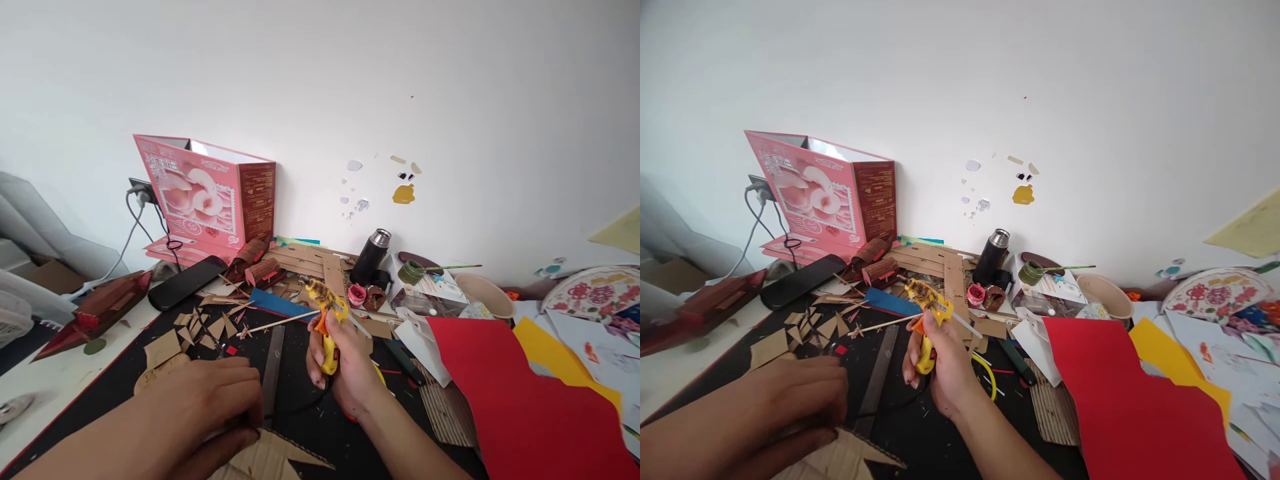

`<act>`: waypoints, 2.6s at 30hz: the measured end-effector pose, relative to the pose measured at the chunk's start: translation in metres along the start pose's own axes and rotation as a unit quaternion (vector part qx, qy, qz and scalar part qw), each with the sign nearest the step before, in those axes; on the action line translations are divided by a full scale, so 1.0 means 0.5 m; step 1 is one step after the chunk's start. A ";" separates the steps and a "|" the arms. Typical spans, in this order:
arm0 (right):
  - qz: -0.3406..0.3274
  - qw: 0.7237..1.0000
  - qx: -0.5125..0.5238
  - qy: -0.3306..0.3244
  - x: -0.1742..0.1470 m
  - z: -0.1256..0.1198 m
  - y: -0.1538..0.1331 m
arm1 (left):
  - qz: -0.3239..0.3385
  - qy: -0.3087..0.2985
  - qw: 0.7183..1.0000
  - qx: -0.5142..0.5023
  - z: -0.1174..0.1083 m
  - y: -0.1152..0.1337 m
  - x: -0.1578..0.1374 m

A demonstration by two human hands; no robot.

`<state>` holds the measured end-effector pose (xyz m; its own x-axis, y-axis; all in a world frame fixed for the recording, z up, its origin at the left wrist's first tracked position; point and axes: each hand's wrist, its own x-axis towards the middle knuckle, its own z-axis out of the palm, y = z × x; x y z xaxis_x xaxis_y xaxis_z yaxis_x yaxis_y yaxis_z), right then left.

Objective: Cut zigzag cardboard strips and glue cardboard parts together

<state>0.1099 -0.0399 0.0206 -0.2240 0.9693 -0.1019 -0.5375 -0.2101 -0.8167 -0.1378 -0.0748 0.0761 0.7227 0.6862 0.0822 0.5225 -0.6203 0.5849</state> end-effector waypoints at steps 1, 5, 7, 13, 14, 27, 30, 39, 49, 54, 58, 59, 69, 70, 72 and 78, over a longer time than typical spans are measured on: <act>0.012 1.000 -0.002 0.001 -0.004 -0.007 0.007 | -0.009 -0.031 0.999 -0.010 0.008 0.002 0.005; 0.040 0.999 -0.001 0.017 -0.020 -0.033 0.018 | -0.025 -0.093 0.995 -0.020 0.048 0.004 0.023; 0.038 0.999 -0.002 0.019 -0.026 -0.044 0.020 | -0.026 -0.114 0.993 -0.029 0.067 0.001 0.029; 0.045 0.998 -0.027 0.029 -0.040 -0.074 0.042 | -0.037 -0.139 0.987 -0.065 0.082 -0.019 0.050; 0.046 0.998 -0.036 0.035 -0.040 -0.079 0.046 | -0.033 -0.125 0.989 -0.077 0.074 -0.025 0.053; -0.020 0.983 -0.149 0.105 -0.013 -0.132 0.036 | -0.196 0.182 0.934 -0.235 0.008 -0.138 0.211; -0.029 0.984 -0.127 0.118 -0.013 -0.146 0.040 | -0.181 0.170 0.946 -0.210 0.035 -0.160 0.229; -0.020 0.995 -0.035 0.088 -0.032 -0.168 0.037 | -0.179 0.137 0.972 -0.065 0.100 -0.218 0.209; 0.005 0.996 -0.039 0.080 -0.033 -0.162 0.054 | -0.048 0.062 0.995 -0.058 0.132 -0.210 0.189; -0.010 0.995 -0.030 0.090 -0.031 -0.152 0.053 | -0.093 0.077 0.991 -0.053 0.149 -0.215 0.200; -0.030 0.993 -0.023 0.115 -0.025 -0.144 0.052 | -0.103 0.090 0.991 -0.008 0.151 -0.222 0.212; -0.032 0.992 -0.025 0.120 -0.023 -0.143 0.053 | -0.085 0.096 0.992 0.011 0.148 -0.223 0.212; -0.031 0.989 -0.034 0.138 0.001 -0.130 0.046 | 0.012 -0.025 0.998 0.049 0.138 -0.210 0.188; -0.027 0.990 -0.039 0.134 0.004 -0.128 0.044 | 0.005 -0.025 0.998 0.059 0.141 -0.212 0.190; -0.020 0.990 -0.051 0.126 0.008 -0.122 0.040 | 0.000 -0.013 0.997 0.073 0.141 -0.218 0.194; -0.021 0.993 -0.076 0.090 0.025 -0.107 0.017 | 0.002 0.160 0.982 0.099 0.096 -0.237 0.194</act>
<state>0.1461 -0.0228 -0.0181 -0.0479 0.9869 -0.1540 -0.4118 -0.1600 -0.8971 -0.1078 0.0471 -0.0240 0.5621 0.7480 0.3529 0.6207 -0.6635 0.4177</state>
